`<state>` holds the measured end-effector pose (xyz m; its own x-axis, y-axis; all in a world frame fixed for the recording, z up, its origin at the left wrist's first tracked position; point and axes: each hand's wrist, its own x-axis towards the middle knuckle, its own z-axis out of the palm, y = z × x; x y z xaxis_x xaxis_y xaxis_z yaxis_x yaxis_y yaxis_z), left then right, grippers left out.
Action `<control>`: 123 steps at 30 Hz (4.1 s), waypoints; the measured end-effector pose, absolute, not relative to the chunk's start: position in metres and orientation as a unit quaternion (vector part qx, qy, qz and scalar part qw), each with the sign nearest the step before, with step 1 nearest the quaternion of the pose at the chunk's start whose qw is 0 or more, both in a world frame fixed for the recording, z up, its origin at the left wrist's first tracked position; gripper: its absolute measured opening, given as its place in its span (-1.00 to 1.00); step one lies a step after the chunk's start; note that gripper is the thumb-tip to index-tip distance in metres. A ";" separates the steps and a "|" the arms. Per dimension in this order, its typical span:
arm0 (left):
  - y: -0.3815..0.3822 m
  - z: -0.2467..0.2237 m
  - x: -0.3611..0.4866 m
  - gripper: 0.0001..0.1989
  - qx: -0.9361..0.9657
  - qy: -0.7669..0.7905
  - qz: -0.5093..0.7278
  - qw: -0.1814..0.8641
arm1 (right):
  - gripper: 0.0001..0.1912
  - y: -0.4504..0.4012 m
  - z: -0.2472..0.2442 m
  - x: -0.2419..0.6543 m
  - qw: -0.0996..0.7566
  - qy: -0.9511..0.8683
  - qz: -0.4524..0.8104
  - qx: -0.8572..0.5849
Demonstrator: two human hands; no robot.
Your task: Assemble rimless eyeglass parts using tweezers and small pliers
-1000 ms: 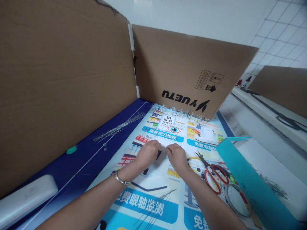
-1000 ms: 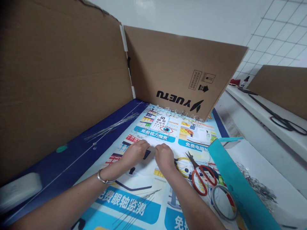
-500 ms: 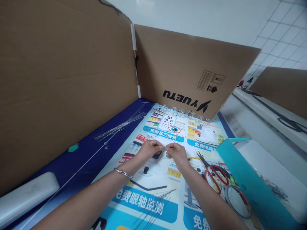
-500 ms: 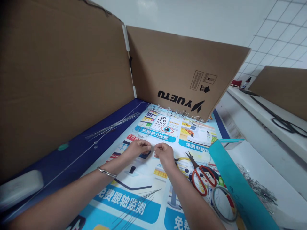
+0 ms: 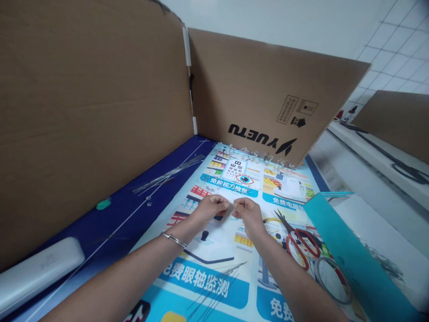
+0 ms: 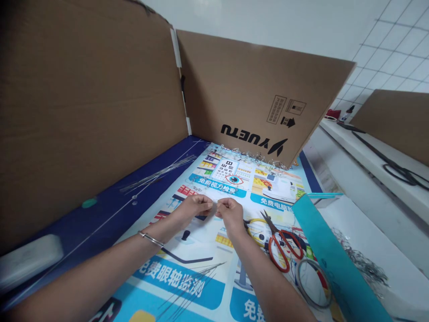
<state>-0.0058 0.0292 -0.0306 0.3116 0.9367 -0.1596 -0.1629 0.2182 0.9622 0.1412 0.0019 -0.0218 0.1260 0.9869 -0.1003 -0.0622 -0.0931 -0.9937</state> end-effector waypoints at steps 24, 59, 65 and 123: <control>0.036 -0.030 -0.013 -0.85 0.713 0.517 0.344 0.326 | -0.79 -0.007 0.037 0.161 0.305 -0.651 0.358 -0.596; 0.027 -0.001 -0.023 -0.70 0.713 0.356 0.230 0.559 | -0.88 -0.025 0.050 0.153 -0.119 -0.846 0.125 -0.505; 0.026 0.007 -0.027 -0.63 0.691 0.320 0.170 0.626 | -0.85 -0.015 0.048 0.164 -0.114 -0.828 0.100 -0.539; 0.029 -0.012 -0.011 -0.90 0.736 0.477 0.354 0.326 | -0.81 0.005 -0.014 0.152 0.376 -0.600 0.383 -0.593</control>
